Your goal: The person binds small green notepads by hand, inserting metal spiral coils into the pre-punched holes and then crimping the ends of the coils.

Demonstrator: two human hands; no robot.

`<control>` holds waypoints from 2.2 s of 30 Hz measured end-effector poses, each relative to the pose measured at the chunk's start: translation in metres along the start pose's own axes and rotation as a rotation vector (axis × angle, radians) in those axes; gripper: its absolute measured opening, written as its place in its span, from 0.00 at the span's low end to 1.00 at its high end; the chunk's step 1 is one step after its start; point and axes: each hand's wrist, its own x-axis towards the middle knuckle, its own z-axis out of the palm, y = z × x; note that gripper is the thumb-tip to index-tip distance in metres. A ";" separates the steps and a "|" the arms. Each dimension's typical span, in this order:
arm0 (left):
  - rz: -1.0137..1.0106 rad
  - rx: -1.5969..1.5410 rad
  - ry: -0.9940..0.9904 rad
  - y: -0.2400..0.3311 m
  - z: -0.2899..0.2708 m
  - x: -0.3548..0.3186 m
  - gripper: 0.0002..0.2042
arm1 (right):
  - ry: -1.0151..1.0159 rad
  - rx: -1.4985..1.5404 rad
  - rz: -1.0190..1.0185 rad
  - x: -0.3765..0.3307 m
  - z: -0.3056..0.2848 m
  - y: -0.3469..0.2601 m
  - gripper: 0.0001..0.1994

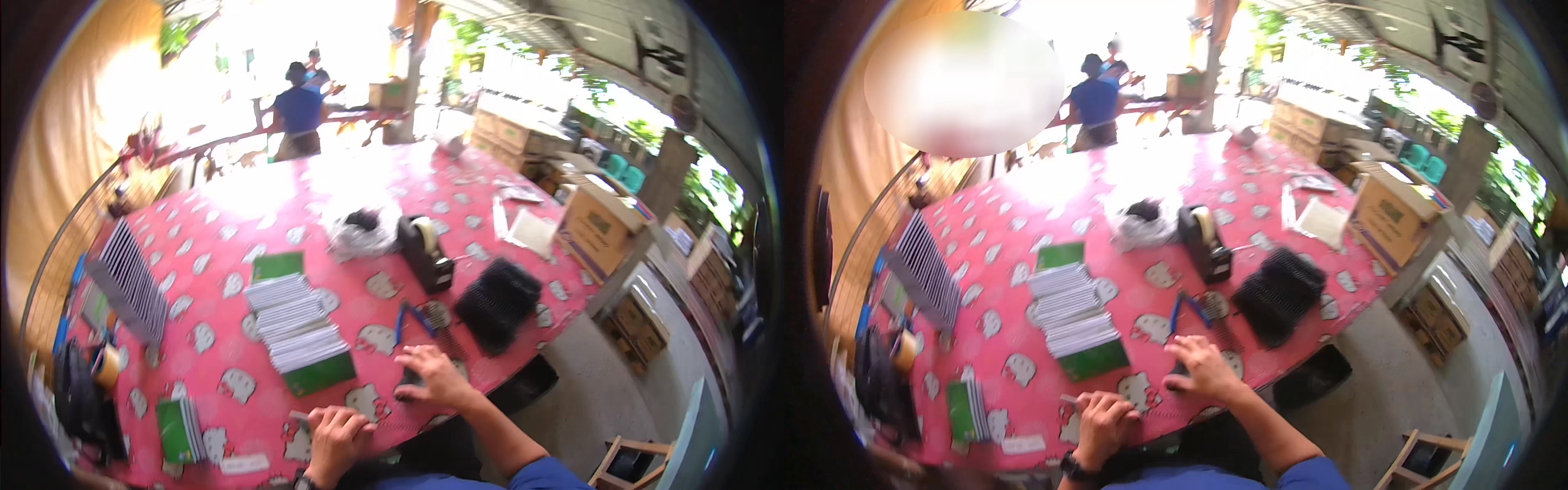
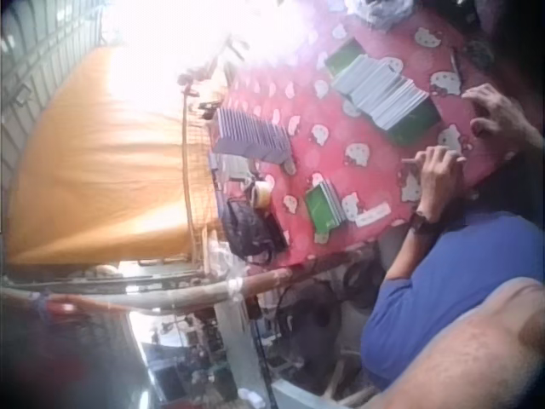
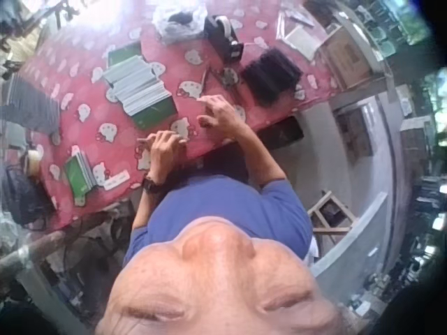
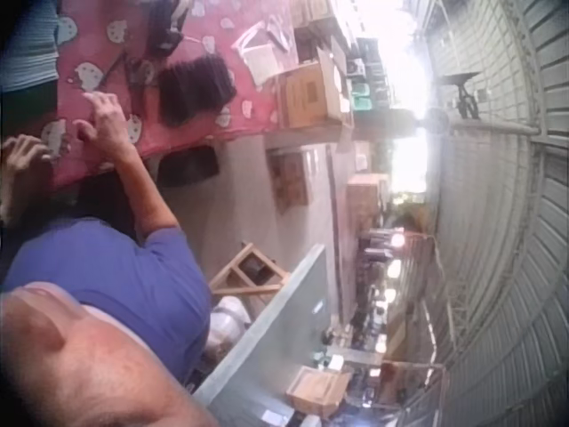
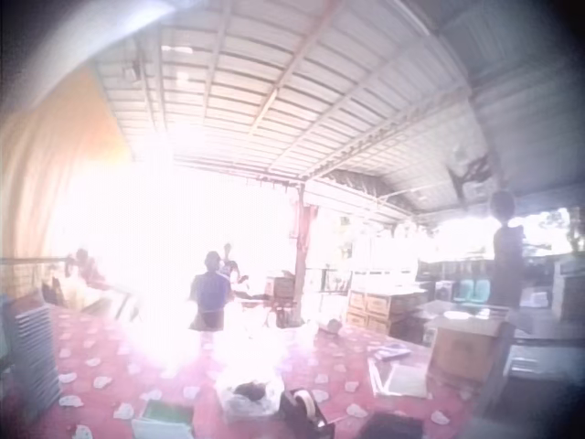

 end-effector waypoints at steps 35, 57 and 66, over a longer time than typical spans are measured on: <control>0.560 -0.145 -0.093 -0.038 0.011 0.027 0.08 | 0.246 1.503 0.043 -0.089 0.073 -0.034 0.11; 0.488 -0.145 -0.144 -0.036 -0.016 0.031 0.06 | 0.236 0.331 -0.182 -0.060 0.067 0.009 0.15; 0.465 -0.162 -0.168 -0.050 -0.011 0.027 0.06 | 0.333 0.570 0.065 -0.043 0.051 -0.057 0.22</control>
